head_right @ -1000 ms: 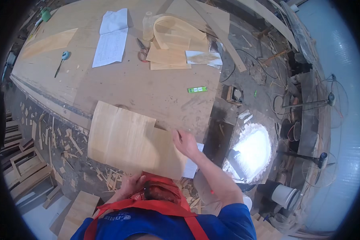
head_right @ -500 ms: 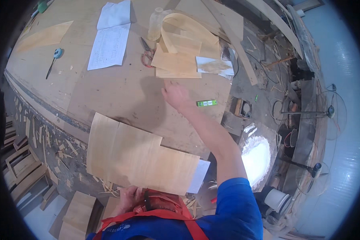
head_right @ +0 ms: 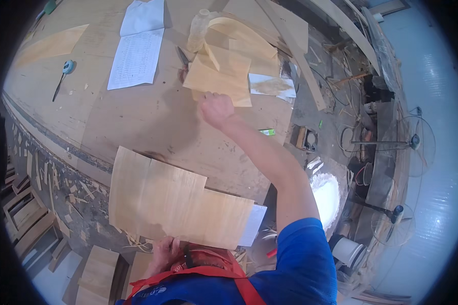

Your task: Applying glue using a roller and bonding thin wooden veneers to wooden blocks.

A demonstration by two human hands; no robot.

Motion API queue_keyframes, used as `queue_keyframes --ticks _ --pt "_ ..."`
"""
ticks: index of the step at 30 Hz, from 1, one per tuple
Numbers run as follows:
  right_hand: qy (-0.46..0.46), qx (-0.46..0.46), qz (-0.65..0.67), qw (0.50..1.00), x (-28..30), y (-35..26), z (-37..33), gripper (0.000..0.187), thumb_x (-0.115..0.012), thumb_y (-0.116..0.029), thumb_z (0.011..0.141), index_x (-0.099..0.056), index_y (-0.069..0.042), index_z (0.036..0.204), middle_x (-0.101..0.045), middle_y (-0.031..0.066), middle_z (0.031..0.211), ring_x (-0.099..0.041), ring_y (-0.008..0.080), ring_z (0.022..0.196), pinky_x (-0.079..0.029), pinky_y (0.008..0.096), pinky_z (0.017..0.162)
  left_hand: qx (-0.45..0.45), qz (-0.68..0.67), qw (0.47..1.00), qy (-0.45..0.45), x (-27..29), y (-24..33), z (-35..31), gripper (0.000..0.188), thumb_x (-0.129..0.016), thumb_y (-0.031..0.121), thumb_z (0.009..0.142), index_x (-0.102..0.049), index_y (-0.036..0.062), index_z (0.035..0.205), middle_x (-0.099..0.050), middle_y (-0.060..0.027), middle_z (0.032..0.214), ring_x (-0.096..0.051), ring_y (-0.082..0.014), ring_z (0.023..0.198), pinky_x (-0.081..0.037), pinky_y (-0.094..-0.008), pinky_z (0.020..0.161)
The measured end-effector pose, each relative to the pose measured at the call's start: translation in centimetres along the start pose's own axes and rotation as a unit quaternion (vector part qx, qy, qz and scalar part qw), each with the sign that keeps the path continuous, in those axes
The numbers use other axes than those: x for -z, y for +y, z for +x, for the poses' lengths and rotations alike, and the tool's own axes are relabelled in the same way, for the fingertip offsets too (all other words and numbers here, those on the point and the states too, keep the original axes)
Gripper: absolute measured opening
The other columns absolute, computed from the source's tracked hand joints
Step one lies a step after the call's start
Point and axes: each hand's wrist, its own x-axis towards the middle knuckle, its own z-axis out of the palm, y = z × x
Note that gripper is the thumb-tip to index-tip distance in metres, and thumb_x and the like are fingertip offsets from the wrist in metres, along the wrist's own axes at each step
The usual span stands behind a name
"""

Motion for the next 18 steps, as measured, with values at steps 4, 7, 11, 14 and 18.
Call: queue_keyframes --ticks 4,7,11,14,18 --pt "0.084 0.008 0.09 0.992 2.2 -1.4 -4.6 0.015 -0.073 -0.017 0.09 -0.073 -0.006 0.1 -0.07 0.0135 0.091 -0.073 0.03 0.083 -0.059 0.044 0.075 -0.01 0.001 1.0 0.0 -0.1 0.4 0.2 0.032 -0.075 0.02 0.096 -0.061 0.0064 0.07 -0.064 -0.0164 0.066 -0.065 -0.0373 0.057 -0.051 -0.0468 0.053" --pt "0.176 0.007 0.16 0.971 3.5 -0.7 -6.8 0.017 -0.077 -0.017 0.089 -0.074 -0.006 0.102 -0.069 0.0144 0.088 -0.071 0.0309 0.08 -0.058 0.0415 0.076 -0.043 0.006 0.999 0.004 -0.2 0.0 0.8 0.03 -0.075 0.019 0.096 -0.062 0.0058 0.072 -0.065 -0.0169 0.067 -0.065 -0.0381 0.058 -0.051 -0.047 0.053" --pt "0.288 -0.042 0.203 0.935 7.4 1.5 -7.4 0.016 -0.075 -0.016 0.095 -0.074 -0.004 0.105 -0.071 0.0104 0.092 -0.072 0.0243 0.082 -0.058 0.0367 0.077 -0.091 0.014 0.996 0.013 0.2 0.1 2.6 0.027 -0.075 0.019 0.096 -0.064 0.0041 0.077 -0.066 -0.0179 0.069 -0.066 -0.0375 0.059 -0.051 -0.0455 0.055" --pt "0.199 -0.205 0.42 0.862 12.7 3.8 -6.8 0.015 -0.068 -0.017 0.103 -0.072 -0.003 0.107 -0.073 0.0053 0.102 -0.072 0.0156 0.091 -0.058 0.0342 0.079 -0.078 0.006 0.997 0.027 1.3 2.0 5.7 0.025 -0.074 0.019 0.099 -0.066 0.0024 0.082 -0.066 -0.0176 0.07 -0.066 -0.0323 0.061 -0.051 -0.0413 0.056" --pt "0.185 -0.205 0.516 0.811 18.0 7.6 -6.6 0.023 -0.06 -0.021 0.11 -0.066 0.0 0.118 -0.072 0.0029 0.111 -0.069 0.0091 0.095 -0.059 0.0325 0.084 -0.04 -0.142 0.989 0.02 2.5 5.7 12.0 0.018 -0.069 0.019 0.104 -0.07 0.0022 0.098 -0.069 -0.0103 0.078 -0.067 -0.0177 0.071 -0.052 -0.0326 0.066"
